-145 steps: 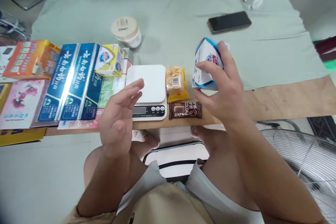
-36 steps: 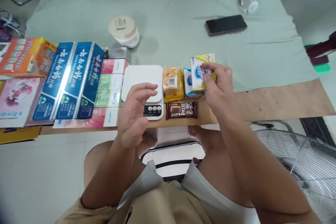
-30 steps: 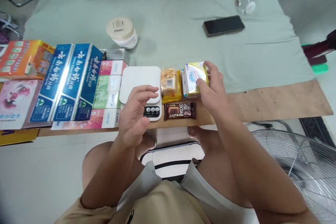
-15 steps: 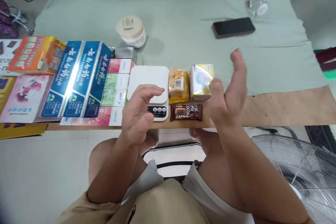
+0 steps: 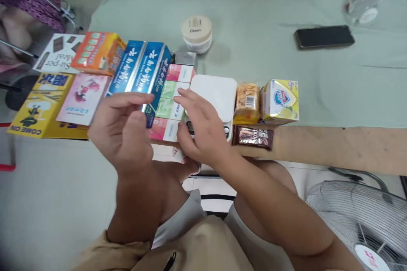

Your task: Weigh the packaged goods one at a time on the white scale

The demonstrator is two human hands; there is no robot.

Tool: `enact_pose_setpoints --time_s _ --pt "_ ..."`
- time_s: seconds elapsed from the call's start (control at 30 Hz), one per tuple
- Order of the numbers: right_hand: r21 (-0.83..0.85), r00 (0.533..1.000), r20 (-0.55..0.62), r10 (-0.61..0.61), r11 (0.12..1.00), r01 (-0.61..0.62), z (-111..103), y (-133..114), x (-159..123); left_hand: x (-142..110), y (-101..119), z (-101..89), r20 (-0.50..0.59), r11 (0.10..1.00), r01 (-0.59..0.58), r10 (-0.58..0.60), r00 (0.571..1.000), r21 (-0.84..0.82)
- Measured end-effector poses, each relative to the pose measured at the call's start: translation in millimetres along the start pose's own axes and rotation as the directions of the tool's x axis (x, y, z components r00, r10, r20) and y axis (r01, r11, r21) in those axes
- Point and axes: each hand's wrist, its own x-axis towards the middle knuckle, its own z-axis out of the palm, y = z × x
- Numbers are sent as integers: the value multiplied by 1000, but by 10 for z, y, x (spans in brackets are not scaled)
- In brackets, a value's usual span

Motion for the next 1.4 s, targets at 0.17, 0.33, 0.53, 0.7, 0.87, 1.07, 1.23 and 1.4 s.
enact_pose_setpoints --time_s 0.17,0.33,0.53,0.7,0.87,1.07,1.23,1.4 --pt "-42 992 126 -7 999 12 519 -65 12 89 -118 -351 9 872 267 -297 955 411" --pt "-57 964 248 91 995 -80 760 -203 12 63 -88 -433 270 733 210 -478 836 647" --pt "-84 902 345 258 966 -244 724 -261 9 19 51 -425 408 718 92 -490 770 690" --pt "-128 878 367 306 952 -278 674 -284 -3 19 49 -419 423 779 148 -477 771 609" --pt "-253 851 390 351 930 -267 742 -268 7 56 -6 -343 238 737 388 -587 774 553" --pt "-237 872 395 288 949 -206 761 -242 27 67 -28 -286 241 768 399 -566 788 500" --pt "-283 910 273 312 930 -234 677 -338 -68 -39 105 -284 260 842 287 -435 862 458" --pt "-365 953 32 301 891 -269 450 -366 -276 -151 181 -146 393 950 116 -229 891 290"
